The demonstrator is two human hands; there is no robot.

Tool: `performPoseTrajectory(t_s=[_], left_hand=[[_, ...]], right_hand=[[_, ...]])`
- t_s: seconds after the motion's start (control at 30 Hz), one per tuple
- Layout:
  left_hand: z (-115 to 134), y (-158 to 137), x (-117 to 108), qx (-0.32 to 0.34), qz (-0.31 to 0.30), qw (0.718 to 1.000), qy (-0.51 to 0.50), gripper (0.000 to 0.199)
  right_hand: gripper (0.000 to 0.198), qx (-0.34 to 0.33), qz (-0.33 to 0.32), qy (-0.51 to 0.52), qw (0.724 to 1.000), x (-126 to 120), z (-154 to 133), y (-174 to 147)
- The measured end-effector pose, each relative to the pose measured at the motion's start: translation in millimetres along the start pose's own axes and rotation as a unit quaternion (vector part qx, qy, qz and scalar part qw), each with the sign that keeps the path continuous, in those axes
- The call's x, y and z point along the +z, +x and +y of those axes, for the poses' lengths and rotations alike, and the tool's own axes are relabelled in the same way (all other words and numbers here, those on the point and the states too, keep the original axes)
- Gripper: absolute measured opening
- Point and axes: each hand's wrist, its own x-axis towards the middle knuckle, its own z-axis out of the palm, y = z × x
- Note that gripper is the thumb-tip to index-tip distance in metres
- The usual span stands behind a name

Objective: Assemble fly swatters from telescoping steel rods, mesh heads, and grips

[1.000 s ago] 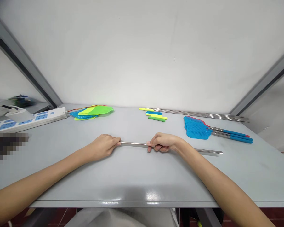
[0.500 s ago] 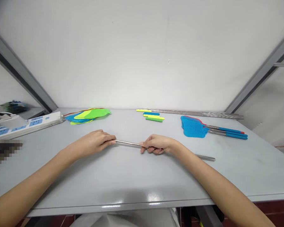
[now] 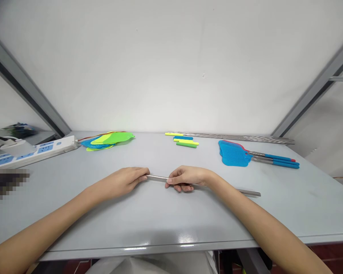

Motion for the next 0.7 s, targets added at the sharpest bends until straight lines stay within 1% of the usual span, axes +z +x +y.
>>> performPoseTrajectory(t_s=[0.13,0.23,0.4,0.53,0.7], left_hand=[[1.4,-0.5,-2.1,-0.015,-0.003,1.0,-0.006,0.034],[2.0,-0.9,0.3,-0.022,-0.004,1.0,0.01,0.038],[3.7,-1.8,5.4,-0.003,-0.008,0.999,0.034,0.034],[8.6,-3.8,10.1,0.014,-0.012,0.998,0.059,0.029],[12.5,-6.7,17.8,0.02,-0.006,0.995,0.101,0.027]], right_hand=[[0.033,-0.002,0.011,-0.017,1.0,-2.2,-1.2,-1.9],[0.033,0.0,0.014,-0.04,0.999,-1.5,-2.6,-3.8],[0.032,0.004,0.046,-0.049,0.998,9.1,-2.9,-3.7],[0.03,0.018,0.052,-0.033,0.998,16.7,-2.0,-2.3],[0.029,0.037,0.042,-0.015,0.998,17.9,-1.9,-1.6]])
